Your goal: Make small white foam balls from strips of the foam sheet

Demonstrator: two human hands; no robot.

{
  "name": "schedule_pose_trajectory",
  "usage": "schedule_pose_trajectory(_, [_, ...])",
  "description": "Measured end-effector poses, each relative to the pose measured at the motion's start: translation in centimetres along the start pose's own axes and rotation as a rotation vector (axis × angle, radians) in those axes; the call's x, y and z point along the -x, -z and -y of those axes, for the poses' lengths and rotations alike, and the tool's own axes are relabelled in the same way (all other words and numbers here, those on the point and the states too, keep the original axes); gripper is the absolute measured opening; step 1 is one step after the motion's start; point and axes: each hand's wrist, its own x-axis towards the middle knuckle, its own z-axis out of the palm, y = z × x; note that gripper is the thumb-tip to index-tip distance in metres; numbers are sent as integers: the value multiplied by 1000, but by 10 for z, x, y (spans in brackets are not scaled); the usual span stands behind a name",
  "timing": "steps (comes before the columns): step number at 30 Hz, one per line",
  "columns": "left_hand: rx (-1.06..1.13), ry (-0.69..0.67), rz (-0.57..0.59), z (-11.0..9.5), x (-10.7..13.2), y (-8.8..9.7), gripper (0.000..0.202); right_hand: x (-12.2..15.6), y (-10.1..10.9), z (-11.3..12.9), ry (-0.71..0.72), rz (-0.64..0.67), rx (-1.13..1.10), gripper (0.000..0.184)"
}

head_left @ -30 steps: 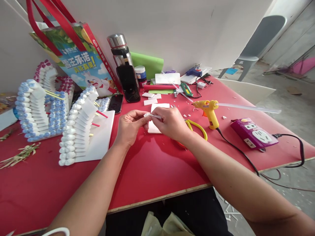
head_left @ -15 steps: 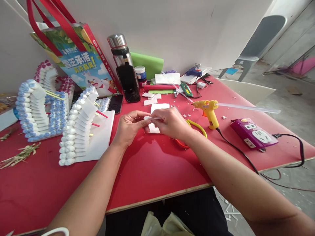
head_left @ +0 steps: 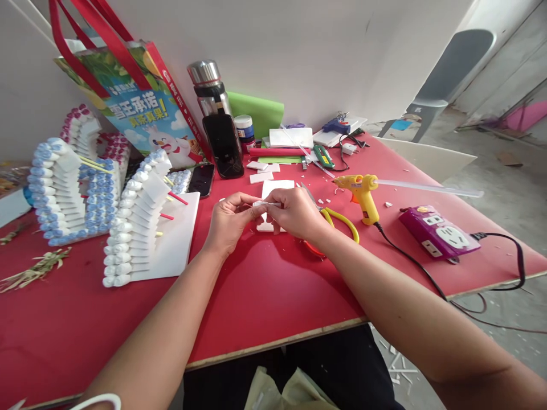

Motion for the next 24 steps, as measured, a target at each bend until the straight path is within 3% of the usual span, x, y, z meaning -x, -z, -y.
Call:
schedule_pose_trajectory(3, [68, 66, 22, 0, -3, 5, 28, -5, 4, -3, -111, 118, -358, 37])
schedule_pose_trajectory(6, [119, 156, 65, -2, -5, 9, 30, -10, 10, -8, -331, 113, -609, 53])
schedule_pose_trajectory(8, [126, 176, 84, -3, -5, 10, 30, -13, 13, -9, -473, 149, -745, 52])
schedule_pose_trajectory(11, [125, 131, 63, -4, -4, 10, 30, -14, 14, -8, -582, 311, -900, 47])
schedule_pose_trajectory(17, [52, 22, 65, -4, -3, 10, 27, -11, 14, -6, -534, 477, -1020, 39])
schedule_pose_trajectory(24, [25, -23, 84, -7, -2, 10, 24, -7, 16, -5, -443, 397, -950, 27])
